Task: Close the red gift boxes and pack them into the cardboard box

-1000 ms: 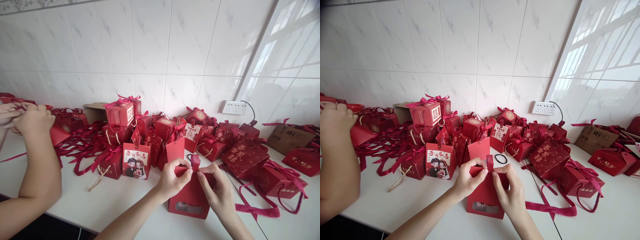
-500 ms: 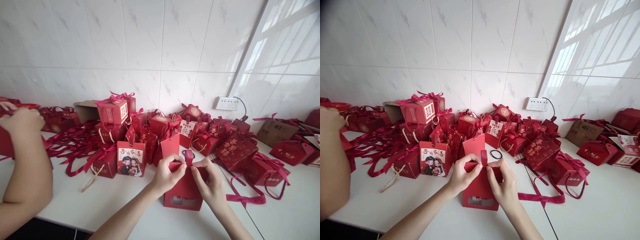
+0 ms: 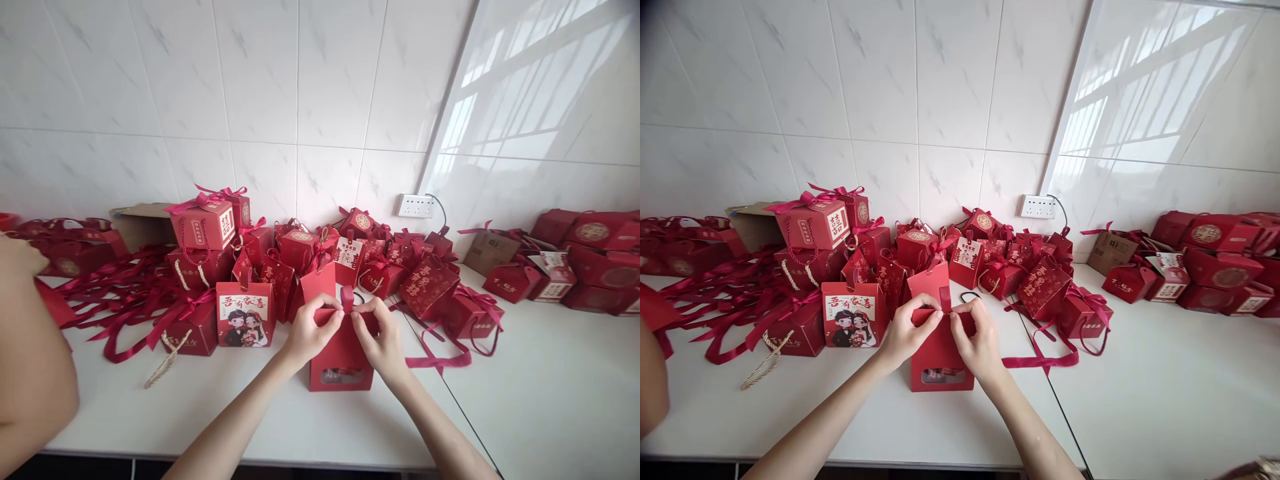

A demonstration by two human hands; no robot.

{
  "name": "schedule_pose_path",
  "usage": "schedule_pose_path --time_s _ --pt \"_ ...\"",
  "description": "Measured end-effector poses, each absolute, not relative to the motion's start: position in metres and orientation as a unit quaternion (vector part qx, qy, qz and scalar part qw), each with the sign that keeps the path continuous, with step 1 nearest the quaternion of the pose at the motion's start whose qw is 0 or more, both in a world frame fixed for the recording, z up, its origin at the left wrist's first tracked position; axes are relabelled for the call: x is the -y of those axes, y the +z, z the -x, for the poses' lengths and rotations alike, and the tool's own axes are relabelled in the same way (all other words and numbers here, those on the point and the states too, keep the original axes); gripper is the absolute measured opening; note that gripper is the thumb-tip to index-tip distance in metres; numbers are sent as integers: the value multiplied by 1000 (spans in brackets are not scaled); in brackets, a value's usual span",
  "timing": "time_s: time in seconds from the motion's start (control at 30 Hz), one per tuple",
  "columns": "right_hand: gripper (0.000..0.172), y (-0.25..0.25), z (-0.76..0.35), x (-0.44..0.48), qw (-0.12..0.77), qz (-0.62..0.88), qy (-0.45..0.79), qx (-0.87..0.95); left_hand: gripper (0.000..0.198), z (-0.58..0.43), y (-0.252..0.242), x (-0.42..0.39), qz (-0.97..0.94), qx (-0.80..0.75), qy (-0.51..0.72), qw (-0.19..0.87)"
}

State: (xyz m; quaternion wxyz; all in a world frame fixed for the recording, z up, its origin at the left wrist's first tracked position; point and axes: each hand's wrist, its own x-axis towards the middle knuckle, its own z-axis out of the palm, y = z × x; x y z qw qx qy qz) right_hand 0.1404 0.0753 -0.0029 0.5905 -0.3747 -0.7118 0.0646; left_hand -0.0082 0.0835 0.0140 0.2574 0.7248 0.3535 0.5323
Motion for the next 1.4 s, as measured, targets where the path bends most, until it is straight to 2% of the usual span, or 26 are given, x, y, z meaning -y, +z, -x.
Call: schedule_pose_path --time_s 0.33,0.5,0.67,1.1,1.4 --pt "11 3 -144 -74 570 381 89 723 15 10 43 -86 -764 -379 456 255" --pt "11 5 -145 -75 565 382 98 724 17 9 44 -93 -749 -378 478 262" --pt "9 4 -144 -74 570 383 87 722 8 8 41 -93 -784 -336 469 229" --pt "7 3 -143 -73 579 379 93 716 31 12 37 -88 -815 -312 457 172" --pt "5 1 -143 -74 579 389 104 709 39 13 30 -88 -805 -300 466 211"
